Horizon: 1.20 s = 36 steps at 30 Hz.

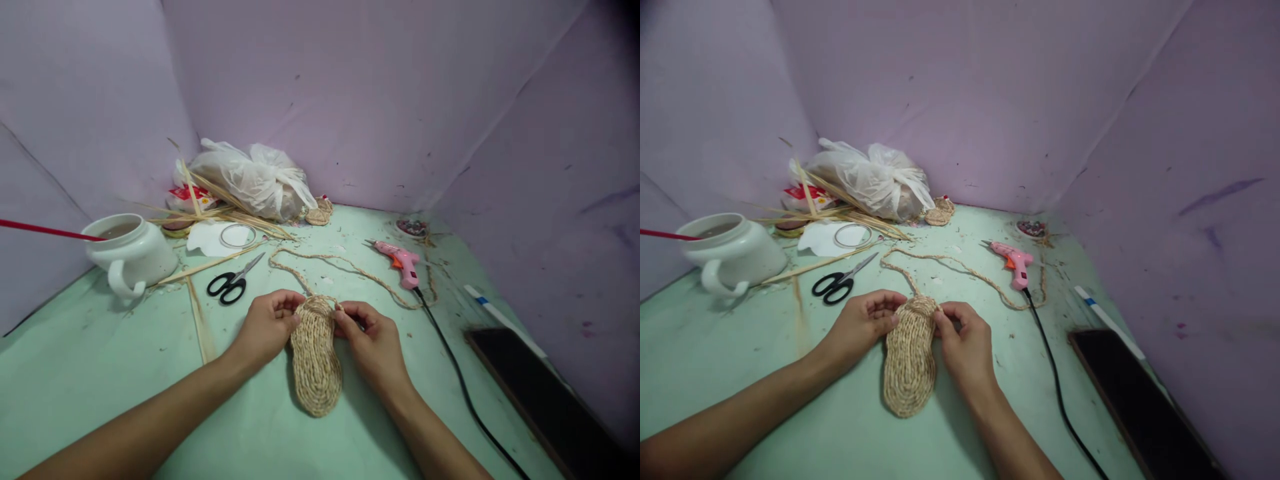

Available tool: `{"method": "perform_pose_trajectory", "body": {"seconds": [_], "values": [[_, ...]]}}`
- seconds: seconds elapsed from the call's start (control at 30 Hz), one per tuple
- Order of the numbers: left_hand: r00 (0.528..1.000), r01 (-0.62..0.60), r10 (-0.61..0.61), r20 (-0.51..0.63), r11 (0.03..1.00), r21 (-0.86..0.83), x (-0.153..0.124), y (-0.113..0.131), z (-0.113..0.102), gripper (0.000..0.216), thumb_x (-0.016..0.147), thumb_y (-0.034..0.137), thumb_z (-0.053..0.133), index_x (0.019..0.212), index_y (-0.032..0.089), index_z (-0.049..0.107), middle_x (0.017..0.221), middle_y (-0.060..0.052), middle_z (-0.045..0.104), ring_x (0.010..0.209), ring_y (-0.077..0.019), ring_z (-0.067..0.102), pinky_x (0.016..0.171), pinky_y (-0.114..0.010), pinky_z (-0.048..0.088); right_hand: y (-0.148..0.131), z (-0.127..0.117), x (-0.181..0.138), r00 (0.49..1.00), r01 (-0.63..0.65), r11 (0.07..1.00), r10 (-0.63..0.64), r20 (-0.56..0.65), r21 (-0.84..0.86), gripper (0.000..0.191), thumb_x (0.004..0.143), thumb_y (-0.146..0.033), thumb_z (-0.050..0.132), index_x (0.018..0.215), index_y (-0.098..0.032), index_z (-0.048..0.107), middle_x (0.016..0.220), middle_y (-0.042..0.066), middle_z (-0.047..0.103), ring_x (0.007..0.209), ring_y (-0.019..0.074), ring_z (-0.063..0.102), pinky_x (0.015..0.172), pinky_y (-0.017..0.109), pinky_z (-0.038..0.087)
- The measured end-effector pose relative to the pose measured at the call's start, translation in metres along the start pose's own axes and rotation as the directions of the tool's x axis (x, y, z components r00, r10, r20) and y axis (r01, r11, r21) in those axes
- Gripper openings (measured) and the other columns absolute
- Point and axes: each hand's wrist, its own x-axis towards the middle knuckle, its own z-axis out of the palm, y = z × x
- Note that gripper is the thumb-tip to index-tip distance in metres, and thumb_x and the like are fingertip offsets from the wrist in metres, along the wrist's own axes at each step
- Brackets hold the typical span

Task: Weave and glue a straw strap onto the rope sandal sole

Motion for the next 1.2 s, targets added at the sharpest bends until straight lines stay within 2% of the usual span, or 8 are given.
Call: {"method": "perform_pose_trajectory", "body": {"seconds": [0.13, 0.23, 0.33, 0.4, 0.7, 0.87, 0.97, 1.2], "values": [[0.998, -0.059, 0.062, -0.003, 0.967, 0.249, -0.001, -0.002, -0.004, 0.031, 0.064, 0.009, 0.051, 0.092, 0.013, 0.063, 0.064, 0.0, 0.061, 0.059, -0.0133, 0.055, 0.056, -0.024, 0.042, -0.002, 0.0, -0.002, 0.998, 0.07, 0.992, -0.07, 0.006, -0.102, 0.009, 0.071, -0.025, 0.063, 0.071, -0.017, 0.068, 0.076, 0.006, 0.067, 0.073, 0.0214, 0.062, 0.068, 0.035, 0.05], [0.979, -0.163, 0.203, -0.027, 0.854, 0.493, -0.004, -0.001, -0.007, 0.043, 0.065, 0.013, 0.053, 0.107, 0.019, 0.062, 0.077, -0.002, 0.064, 0.069, -0.0166, 0.057, 0.064, -0.027, 0.043, -0.004, 0.001, -0.003, 0.986, 0.163, 0.973, -0.158, 0.046, -0.161, 0.011, 0.074, -0.024, 0.06, 0.076, -0.019, 0.069, 0.079, 0.005, 0.067, 0.076, 0.0203, 0.061, 0.068, 0.032, 0.049], [0.953, -0.265, 0.298, 0.045, 0.759, 0.594, -0.005, 0.001, -0.009, 0.037, 0.068, 0.014, 0.051, 0.101, 0.021, 0.065, 0.089, -0.004, 0.064, 0.071, -0.0167, 0.055, 0.068, -0.029, 0.042, -0.003, 0.001, -0.003, 0.983, 0.172, 0.97, -0.159, 0.088, -0.171, 0.013, 0.075, -0.023, 0.058, 0.082, -0.019, 0.068, 0.082, 0.005, 0.066, 0.076, 0.0193, 0.06, 0.068, 0.032, 0.049], [0.955, -0.279, 0.285, 0.077, 0.785, 0.553, -0.003, 0.0, -0.009, 0.031, 0.068, 0.012, 0.049, 0.092, 0.019, 0.067, 0.084, -0.003, 0.064, 0.068, -0.0153, 0.053, 0.065, -0.027, 0.042, -0.002, 0.001, -0.003, 0.983, 0.174, 0.965, -0.158, 0.096, -0.194, 0.012, 0.075, -0.021, 0.058, 0.082, -0.018, 0.067, 0.082, 0.005, 0.065, 0.076, 0.0192, 0.06, 0.069, 0.031, 0.048], [1.0, -0.001, 0.002, 0.0, 0.993, 0.117, 0.003, 0.004, -0.007, 0.027, 0.056, 0.006, 0.055, 0.082, 0.011, 0.061, 0.058, 0.003, 0.053, 0.052, -0.0092, 0.047, 0.051, -0.021, 0.037, -0.006, 0.005, -0.006, 0.996, 0.085, 0.992, -0.08, 0.048, -0.095, 0.009, 0.071, -0.025, 0.061, 0.077, -0.017, 0.063, 0.084, 0.005, 0.063, 0.077, 0.0197, 0.06, 0.067, 0.03, 0.049], [0.997, -0.037, 0.045, 0.064, 0.992, -0.123, -0.01, 0.016, -0.003, 0.036, 0.053, 0.007, 0.062, 0.088, 0.012, 0.059, 0.076, -0.002, 0.059, 0.068, -0.0114, 0.054, 0.065, -0.025, 0.044, -0.017, 0.006, -0.01, 0.993, -0.079, 0.99, 0.069, 0.091, 0.116, 0.045, 0.061, -0.022, 0.07, 0.104, -0.02, 0.056, 0.095, 0.006, 0.064, 0.081, 0.02, 0.061, 0.071, 0.032, 0.05], [0.989, -0.019, 0.051, 0.137, 0.973, -0.228, -0.015, 0.02, -0.003, 0.036, 0.056, 0.014, 0.066, 0.091, 0.012, 0.059, 0.084, -0.005, 0.063, 0.076, -0.0138, 0.057, 0.07, -0.027, 0.046, -0.02, 0.004, -0.01, 0.976, -0.189, 0.945, 0.149, 0.162, 0.268, 0.048, 0.057, -0.022, 0.074, 0.102, -0.02, 0.057, 0.085, 0.003, 0.065, 0.073, 0.0174, 0.062, 0.068, 0.03, 0.049], [0.99, 0.077, -0.048, 0.131, 0.971, -0.225, -0.014, 0.021, -0.006, 0.02, 0.06, 0.026, 0.067, 0.073, 0.011, 0.063, 0.065, -0.003, 0.062, 0.051, -0.0087, 0.05, 0.044, -0.02, 0.04, -0.02, 0.001, -0.01, 0.952, -0.277, 0.852, 0.182, 0.245, 0.444, 0.047, 0.054, -0.022, 0.079, 0.096, -0.021, 0.059, 0.075, -0.001, 0.063, 0.064, 0.0148, 0.06, 0.063, 0.027, 0.048]]}}
